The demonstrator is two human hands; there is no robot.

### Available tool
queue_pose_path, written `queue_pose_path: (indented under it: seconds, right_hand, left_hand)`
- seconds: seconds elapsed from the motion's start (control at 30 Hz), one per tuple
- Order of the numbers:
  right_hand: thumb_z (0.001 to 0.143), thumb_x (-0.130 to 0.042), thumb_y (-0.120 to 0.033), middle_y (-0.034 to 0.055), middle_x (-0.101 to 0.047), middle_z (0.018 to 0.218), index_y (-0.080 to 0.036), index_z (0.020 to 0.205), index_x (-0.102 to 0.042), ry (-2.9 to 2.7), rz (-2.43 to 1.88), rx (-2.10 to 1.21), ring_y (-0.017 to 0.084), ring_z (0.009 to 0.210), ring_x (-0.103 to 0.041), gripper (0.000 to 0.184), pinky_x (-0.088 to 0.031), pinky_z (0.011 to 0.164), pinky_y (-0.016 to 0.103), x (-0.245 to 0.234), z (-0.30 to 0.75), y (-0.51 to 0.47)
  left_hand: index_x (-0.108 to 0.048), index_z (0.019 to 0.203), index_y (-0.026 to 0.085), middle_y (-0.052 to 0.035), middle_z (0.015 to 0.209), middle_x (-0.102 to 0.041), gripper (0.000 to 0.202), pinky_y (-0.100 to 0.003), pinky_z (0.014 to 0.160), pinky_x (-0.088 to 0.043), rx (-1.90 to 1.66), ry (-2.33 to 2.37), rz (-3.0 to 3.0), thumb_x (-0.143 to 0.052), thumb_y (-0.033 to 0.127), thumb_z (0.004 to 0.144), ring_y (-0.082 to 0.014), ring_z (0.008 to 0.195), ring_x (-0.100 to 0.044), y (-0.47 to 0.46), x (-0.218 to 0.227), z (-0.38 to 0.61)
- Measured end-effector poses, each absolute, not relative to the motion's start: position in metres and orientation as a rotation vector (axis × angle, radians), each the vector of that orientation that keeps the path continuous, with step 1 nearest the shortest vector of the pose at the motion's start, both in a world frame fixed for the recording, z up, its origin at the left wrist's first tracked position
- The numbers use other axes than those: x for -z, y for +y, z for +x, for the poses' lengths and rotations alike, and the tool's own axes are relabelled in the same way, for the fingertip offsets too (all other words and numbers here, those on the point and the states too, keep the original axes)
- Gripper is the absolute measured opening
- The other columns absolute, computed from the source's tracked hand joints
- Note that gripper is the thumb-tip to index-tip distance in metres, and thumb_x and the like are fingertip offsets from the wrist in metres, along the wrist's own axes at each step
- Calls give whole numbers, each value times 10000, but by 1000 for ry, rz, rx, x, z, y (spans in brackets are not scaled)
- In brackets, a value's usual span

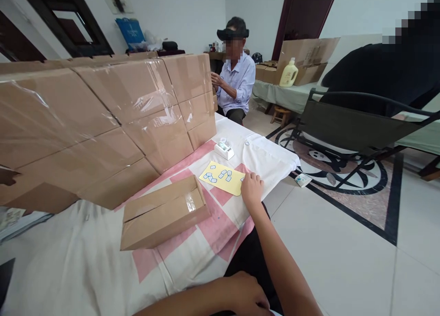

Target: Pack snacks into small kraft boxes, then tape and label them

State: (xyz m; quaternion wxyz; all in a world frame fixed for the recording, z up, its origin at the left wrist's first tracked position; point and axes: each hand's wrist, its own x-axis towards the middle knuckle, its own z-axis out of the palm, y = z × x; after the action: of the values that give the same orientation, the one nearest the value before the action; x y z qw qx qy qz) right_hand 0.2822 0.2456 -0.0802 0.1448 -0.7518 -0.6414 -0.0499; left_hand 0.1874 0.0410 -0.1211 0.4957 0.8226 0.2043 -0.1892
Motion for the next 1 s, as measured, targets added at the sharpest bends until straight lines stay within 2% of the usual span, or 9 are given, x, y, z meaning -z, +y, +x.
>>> queue_pose_path:
  seconds: [0.13, 0.27, 0.53, 1.0]
  right_hand:
    - [981, -412, -162, 171, -643, 1180, -148, 1065, -663, -1837, -2109, 227, 326, 1076, -491, 265, -311, 866, 429, 85, 283, 246]
    - [948, -415, -113, 161, -622, 1258, -165, 1100, -659, -1853, -2028, 234, 330, 1153, -444, 293, -279, 947, 460, 87, 285, 246]
    - [949, -417, -137, 162, -693, 1073, -161, 895, -655, -1840, -1987, 90, 328, 1121, -462, 245, -300, 913, 451, 87, 287, 247]
    - [919, -445, -118, 147, -730, 1022, -156, 883, -649, -1825, -1930, 49, 293, 1133, -502, 210, -291, 898, 416, 87, 288, 246]
  left_hand:
    - [-724, 1191, 276, -83, 1229, -730, 638, -449, 852, -529, 497, 516, 1965, -400, 721, 867, -356, 1149, -672, 45, 119, 187]
    - [-717, 1208, 278, -85, 1248, -720, 581, -495, 950, -509, 519, 547, 1974, -439, 663, 872, -370, 1207, -640, 41, 120, 189]
    - [-692, 1266, 260, -106, 1282, -701, 630, -517, 981, -513, 554, 542, 1969, -434, 687, 881, -389, 1233, -619, 42, 121, 190]
    - [-704, 1250, 243, -107, 1221, -731, 615, -472, 941, -524, 570, 570, 1947, -436, 662, 889, -362, 1172, -660, 47, 109, 190]
